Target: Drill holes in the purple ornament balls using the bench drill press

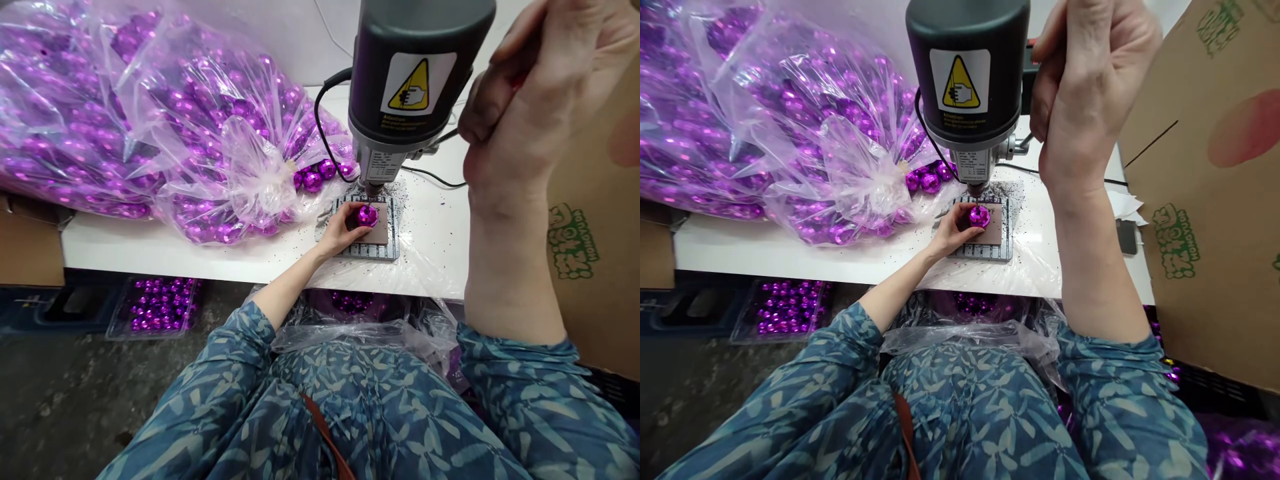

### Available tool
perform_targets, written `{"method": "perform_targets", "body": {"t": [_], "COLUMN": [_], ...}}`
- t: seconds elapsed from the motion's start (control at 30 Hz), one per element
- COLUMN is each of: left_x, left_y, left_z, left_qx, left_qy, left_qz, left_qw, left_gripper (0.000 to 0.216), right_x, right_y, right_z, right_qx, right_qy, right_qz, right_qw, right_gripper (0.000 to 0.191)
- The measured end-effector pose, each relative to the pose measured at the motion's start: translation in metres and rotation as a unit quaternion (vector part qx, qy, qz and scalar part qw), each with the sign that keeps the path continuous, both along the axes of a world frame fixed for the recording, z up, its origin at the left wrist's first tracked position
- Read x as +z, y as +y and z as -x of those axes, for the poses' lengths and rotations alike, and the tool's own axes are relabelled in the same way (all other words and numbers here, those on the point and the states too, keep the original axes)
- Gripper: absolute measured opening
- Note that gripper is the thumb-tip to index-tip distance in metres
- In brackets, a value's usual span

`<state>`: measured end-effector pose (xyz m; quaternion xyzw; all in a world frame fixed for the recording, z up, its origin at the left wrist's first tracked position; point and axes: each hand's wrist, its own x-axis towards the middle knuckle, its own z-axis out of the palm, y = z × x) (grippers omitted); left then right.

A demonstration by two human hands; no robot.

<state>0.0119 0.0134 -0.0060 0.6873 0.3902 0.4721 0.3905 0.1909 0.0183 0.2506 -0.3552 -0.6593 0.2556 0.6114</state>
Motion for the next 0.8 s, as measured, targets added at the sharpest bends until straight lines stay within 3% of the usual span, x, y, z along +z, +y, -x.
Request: {"method": "perform_targets", "body": {"t": [0.1,0.2,0.4,0.67,0.8], "left_x": [-0.001,-0.003,-0.007,-0.007,-0.01], "left_y": [0.0,0.001,0.004,0.005,0.007], "left_z": [0.0,0.0,0.002,0.003,0.003], "left_qx": [-0.004,-0.011,-0.011,-0.018,-0.023], "left_qy": [-0.002,-0.007,-0.01,0.0,0.012], "left_qz": [0.003,-0.004,-0.012,-0.027,-0.031], "left_qw": [1.0,1.0,1.0,0.999,0.999], "left_gripper": [0.065,0.064,0.063,0.068,0.068], "right_x": [-0.005,-0.017,-0.037,-0.068,-0.079], "right_y": [-0.008,-0.013,-0.034,-0.034,-0.029], "right_z": [0.008,0.009,0.008,0.004,0.003], "right_qx": [-0.057,-0.076,-0.101,-0.085,-0.091], "right_qy": [0.072,0.064,0.01,0.004,0.051], "right_qz": [0.053,0.027,-0.041,-0.125,-0.097], "right_qw": [0.994,0.995,0.994,0.988,0.99], "right_gripper": [0.097,0.103,0.067,0.07,0.062]}}
